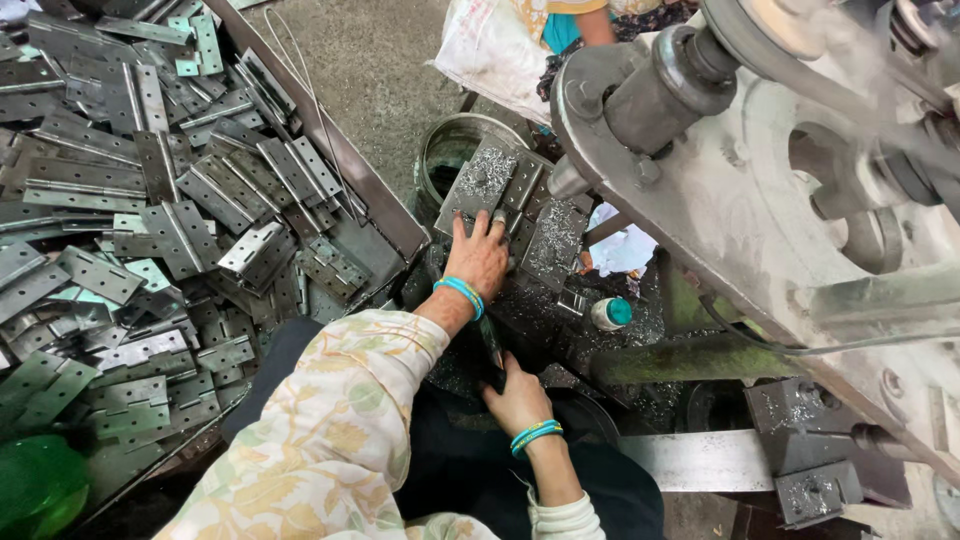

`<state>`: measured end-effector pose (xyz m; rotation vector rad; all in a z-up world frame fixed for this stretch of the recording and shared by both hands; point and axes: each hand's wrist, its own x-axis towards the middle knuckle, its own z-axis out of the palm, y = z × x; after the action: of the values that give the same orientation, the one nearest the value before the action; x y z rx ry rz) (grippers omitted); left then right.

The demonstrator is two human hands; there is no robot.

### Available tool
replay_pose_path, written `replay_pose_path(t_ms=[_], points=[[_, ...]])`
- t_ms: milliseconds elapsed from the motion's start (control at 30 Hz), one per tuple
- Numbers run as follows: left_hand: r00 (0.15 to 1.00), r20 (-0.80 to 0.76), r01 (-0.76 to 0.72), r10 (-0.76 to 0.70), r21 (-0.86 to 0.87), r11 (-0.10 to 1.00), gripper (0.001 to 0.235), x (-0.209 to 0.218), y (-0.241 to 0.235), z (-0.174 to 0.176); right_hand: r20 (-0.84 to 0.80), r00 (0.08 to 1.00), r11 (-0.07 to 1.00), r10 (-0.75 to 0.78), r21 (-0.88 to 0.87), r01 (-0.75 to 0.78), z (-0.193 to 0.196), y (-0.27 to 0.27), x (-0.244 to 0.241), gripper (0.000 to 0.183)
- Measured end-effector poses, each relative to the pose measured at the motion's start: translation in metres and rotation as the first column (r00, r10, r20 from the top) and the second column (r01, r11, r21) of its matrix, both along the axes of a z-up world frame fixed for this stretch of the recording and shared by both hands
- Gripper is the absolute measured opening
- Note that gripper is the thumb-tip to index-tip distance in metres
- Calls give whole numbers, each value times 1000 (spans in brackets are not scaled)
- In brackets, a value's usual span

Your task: The person takes metal hinges from a bin, places them individually into a pressing machine, and uses a lever to operate the machine before returning the processed part to the bin.

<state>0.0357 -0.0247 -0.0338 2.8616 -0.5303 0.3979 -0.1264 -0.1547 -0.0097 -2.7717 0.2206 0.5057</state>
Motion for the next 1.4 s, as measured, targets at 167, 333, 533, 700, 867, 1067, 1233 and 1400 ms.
replay_pose_path(t_ms=[167, 333, 533, 700, 867, 1067, 1233, 1400], points=[[999, 33, -33, 32, 5, 999, 30, 15, -10, 1, -10, 1000, 1000, -7, -16, 7, -6, -1, -2, 68], [999, 15, -49, 49, 26, 998, 27, 19, -15, 5, -17, 1000, 1000, -2, -32, 1, -9, -2, -1, 70], [999, 39, -35, 34, 24, 999, 28, 27, -19, -6, -38, 999, 999, 16, -37, -18, -9, -2, 0, 73], [996, 76, -51, 52, -12, 999, 29, 35, -24, -12, -39, 995, 994, 97, -39, -98, 1, -9, 12, 75], [998, 21, -54, 55, -21, 998, 29, 40, -27, -7, -60, 997, 997, 43, -65, -47, -1, -9, 11, 69], [997, 49, -63, 63, 5, 998, 31, 37, -28, -5, 140, 987, 997, -80, 12, 79, -62, -4, -28, 65], [1000, 24, -11, 12, -23, 1000, 31, 22, -15, -6, 72, 994, 997, -81, -10, 82, -67, -10, -22, 68], [999, 24, -46, 43, 126, 991, 34, 20, -18, -4, -1, 1000, 998, -1, -56, 1, -19, -11, -3, 66]])
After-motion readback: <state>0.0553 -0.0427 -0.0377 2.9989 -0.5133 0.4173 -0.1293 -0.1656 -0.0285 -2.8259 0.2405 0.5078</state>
